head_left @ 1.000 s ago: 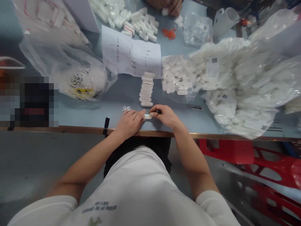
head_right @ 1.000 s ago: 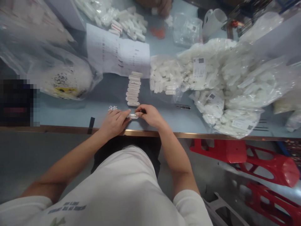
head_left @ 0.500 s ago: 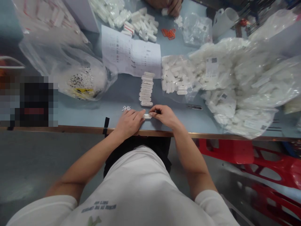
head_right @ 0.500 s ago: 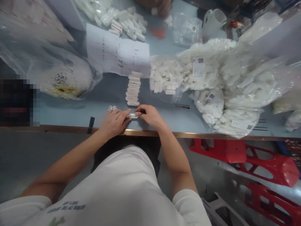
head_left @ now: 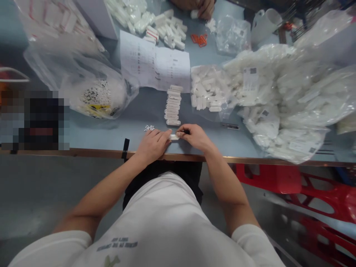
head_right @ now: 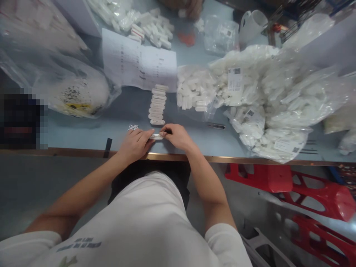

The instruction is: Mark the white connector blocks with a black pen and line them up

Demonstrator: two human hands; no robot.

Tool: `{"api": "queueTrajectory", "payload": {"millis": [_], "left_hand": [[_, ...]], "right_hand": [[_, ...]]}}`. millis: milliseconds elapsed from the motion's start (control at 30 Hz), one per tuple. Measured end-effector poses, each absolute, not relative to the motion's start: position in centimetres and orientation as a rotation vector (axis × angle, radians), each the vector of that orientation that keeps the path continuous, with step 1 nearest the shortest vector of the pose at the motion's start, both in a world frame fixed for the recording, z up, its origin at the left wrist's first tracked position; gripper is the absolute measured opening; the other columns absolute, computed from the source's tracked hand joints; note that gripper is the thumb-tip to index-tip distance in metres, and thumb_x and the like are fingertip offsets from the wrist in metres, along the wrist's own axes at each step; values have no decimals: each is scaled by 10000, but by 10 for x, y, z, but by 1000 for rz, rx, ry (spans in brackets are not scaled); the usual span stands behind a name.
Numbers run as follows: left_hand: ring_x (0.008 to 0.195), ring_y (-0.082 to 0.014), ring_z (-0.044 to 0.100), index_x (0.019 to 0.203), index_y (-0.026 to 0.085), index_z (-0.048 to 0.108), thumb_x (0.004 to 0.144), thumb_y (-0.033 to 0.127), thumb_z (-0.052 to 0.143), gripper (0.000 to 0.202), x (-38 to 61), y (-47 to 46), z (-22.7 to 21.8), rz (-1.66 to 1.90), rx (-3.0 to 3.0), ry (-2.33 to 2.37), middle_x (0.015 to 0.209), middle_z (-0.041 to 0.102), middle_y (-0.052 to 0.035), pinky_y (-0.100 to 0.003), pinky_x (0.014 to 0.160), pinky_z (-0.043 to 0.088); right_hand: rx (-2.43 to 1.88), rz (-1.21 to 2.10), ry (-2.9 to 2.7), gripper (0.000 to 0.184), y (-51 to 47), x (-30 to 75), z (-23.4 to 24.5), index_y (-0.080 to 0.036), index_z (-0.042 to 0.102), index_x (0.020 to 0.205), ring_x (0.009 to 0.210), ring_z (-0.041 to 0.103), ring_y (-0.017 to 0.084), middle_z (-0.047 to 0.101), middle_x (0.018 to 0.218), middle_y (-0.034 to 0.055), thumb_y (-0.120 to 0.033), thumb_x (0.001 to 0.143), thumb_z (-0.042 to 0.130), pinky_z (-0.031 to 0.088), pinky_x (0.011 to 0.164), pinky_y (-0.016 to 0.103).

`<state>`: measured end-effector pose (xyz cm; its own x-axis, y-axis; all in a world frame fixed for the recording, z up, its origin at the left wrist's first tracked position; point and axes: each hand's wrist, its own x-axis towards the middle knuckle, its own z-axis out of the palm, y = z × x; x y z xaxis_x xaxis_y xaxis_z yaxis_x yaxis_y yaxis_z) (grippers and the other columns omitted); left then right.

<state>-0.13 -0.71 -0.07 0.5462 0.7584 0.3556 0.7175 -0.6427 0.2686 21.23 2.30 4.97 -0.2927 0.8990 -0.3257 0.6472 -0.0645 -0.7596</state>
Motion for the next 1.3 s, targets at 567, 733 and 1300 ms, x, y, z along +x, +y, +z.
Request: {"api": "queueTrajectory", "payload": {"millis": [567,733,1300], "left_hand": [[829,-212,607,1147,166,633,964,200,476,244,-3,-13,3,708,2866,1134,1005,712,-100,-363,702,409],[744,-190,579,1015,160,662,947,171,498,178,-2,-16,4,783,2962,1085,870,699,-73,-341,645,398],[793,-188,603,1015,178,677,965,199,464,220,-1,-15,-2,812,2850,1083,848,683,-84,-335,698,460]], "right_hand": [[-1543,1053,-1985,289,28,196,53,-204,677,897,757,555,148,661,816,10,-422,932,491,409,723,261],[-1420,783,-2434,254,50,160,58,-203,658,1016,882,563,170,643,1020,57,-132,896,446,394,774,281],[-1274,440,-2890,103,73,130,55,-161,662,914,858,569,199,663,950,82,-157,866,571,349,797,337]]}}
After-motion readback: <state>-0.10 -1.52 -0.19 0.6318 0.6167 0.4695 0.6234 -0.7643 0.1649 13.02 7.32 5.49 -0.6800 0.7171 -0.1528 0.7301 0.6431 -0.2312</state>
